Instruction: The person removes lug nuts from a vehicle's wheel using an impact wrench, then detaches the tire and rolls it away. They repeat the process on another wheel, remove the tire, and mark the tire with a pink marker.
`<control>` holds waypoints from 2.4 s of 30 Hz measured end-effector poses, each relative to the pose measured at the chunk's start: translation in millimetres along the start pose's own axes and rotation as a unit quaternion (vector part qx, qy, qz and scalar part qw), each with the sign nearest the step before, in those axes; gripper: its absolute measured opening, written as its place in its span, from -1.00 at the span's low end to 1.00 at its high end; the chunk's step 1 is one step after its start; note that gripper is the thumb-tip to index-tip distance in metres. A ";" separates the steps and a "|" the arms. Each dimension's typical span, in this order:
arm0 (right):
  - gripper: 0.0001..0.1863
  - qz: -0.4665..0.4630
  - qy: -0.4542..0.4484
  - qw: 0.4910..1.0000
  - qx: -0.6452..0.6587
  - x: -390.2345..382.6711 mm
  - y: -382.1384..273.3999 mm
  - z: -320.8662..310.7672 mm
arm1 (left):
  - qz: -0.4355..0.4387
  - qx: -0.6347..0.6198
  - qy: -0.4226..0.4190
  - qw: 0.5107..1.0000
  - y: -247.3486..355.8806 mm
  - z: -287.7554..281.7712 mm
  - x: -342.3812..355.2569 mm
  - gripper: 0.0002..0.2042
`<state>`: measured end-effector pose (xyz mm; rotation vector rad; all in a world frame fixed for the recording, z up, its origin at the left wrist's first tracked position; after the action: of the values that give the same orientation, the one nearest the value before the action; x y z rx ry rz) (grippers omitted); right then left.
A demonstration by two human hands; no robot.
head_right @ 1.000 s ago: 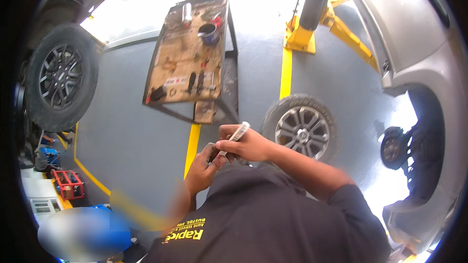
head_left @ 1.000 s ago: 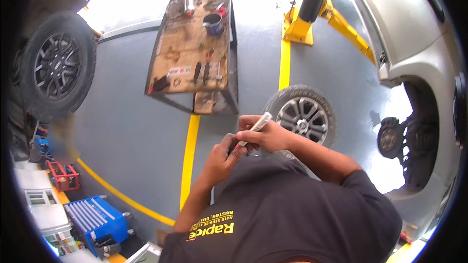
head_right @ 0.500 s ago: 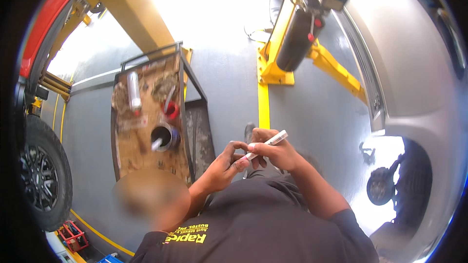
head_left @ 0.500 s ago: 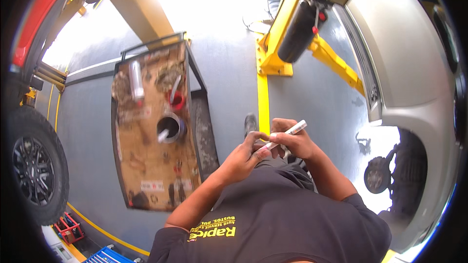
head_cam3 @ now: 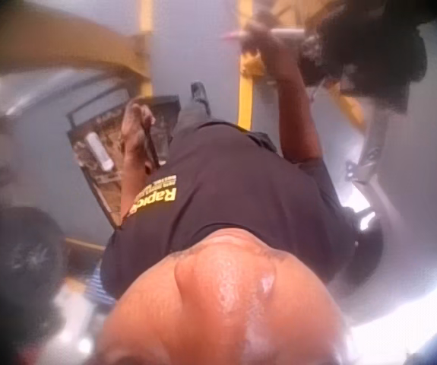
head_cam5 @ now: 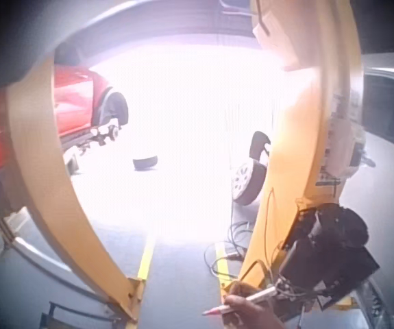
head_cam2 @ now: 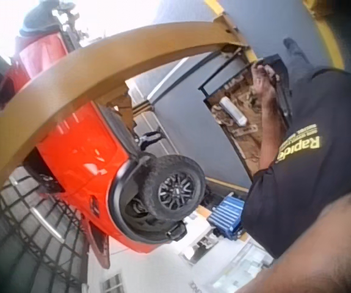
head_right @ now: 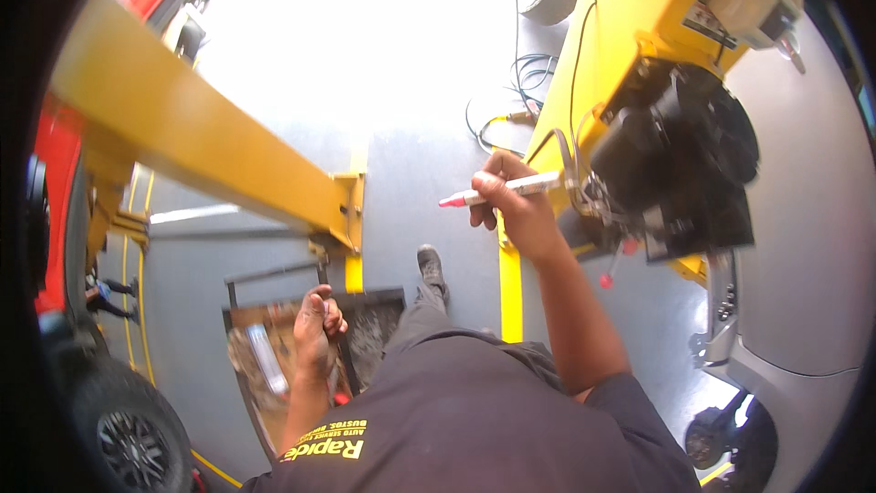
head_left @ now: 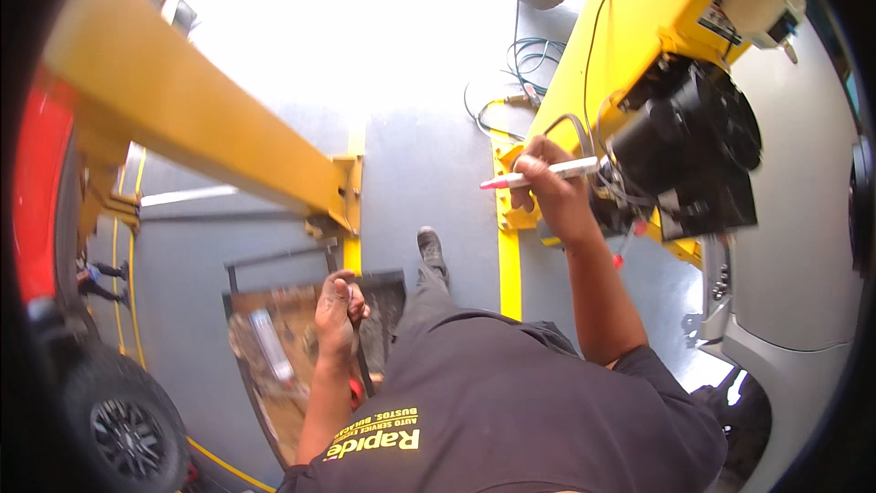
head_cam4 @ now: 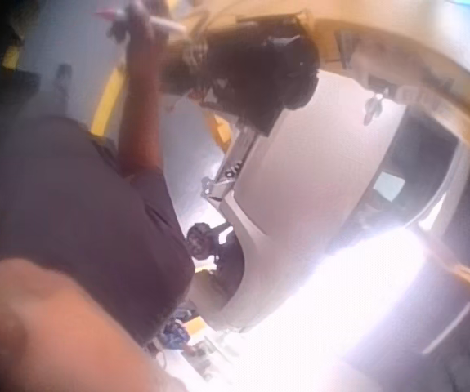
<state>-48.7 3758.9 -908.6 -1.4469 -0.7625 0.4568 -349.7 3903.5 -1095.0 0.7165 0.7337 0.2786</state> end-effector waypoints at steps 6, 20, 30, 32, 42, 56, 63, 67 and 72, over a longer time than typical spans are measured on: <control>-0.78 0.180 0.060 0.963 -0.193 105.6 190.4 -64.7 | -0.052 0.023 0.030 0.998 100.9 32.8 214.2 -0.64; -0.72 -0.065 0.175 0.951 -0.247 556.3 117.2 -88.1 | 0.116 0.281 -0.216 0.928 391.4 284.4 618.3 -0.71; -0.73 -0.011 0.178 0.984 0.018 875.0 125.4 -146.1 | -0.018 0.186 -0.263 0.946 477.6 403.3 839.5 -0.73; -0.73 -0.033 0.178 0.983 0.040 972.6 123.0 -171.7 | 0.008 0.211 -0.301 0.930 537.8 472.2 917.2 -0.72; -0.75 -0.031 0.230 0.972 -0.040 1112.3 133.6 -228.5 | 0.038 0.289 -0.367 0.883 612.2 592.6 1071.4 -0.78; -0.71 -0.185 0.155 0.907 -0.345 1323.2 61.3 -422.8 | 0.185 0.444 -0.441 0.758 678.3 886.6 1247.0 -0.79; -0.69 -0.195 0.172 0.872 -0.414 1403.0 46.2 -507.6 | 0.234 0.390 -0.465 0.760 690.5 998.8 1300.2 -0.81; -0.73 -0.173 0.188 0.870 -0.422 1435.5 52.8 -553.6 | 0.208 0.394 -0.496 0.746 680.0 1049.1 1340.8 -0.78; -0.71 -0.136 0.210 0.854 -0.455 1480.3 56.8 -600.2 | 0.221 0.395 -0.528 0.719 685.0 1106.9 1384.1 -0.76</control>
<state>1406.2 4372.3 -660.1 -2.1637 -0.8421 -0.5260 1421.7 4503.1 -759.5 1.6726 -0.5169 -0.0747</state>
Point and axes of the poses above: each hand's wrist, its own x-axis towards the middle knuckle, its own z-axis out of the palm, y = z × x, the point moved 7 cm from there along x, towards the middle knuckle, and after that the axes turned 11 degrees about -z, right-handed, at the moved point
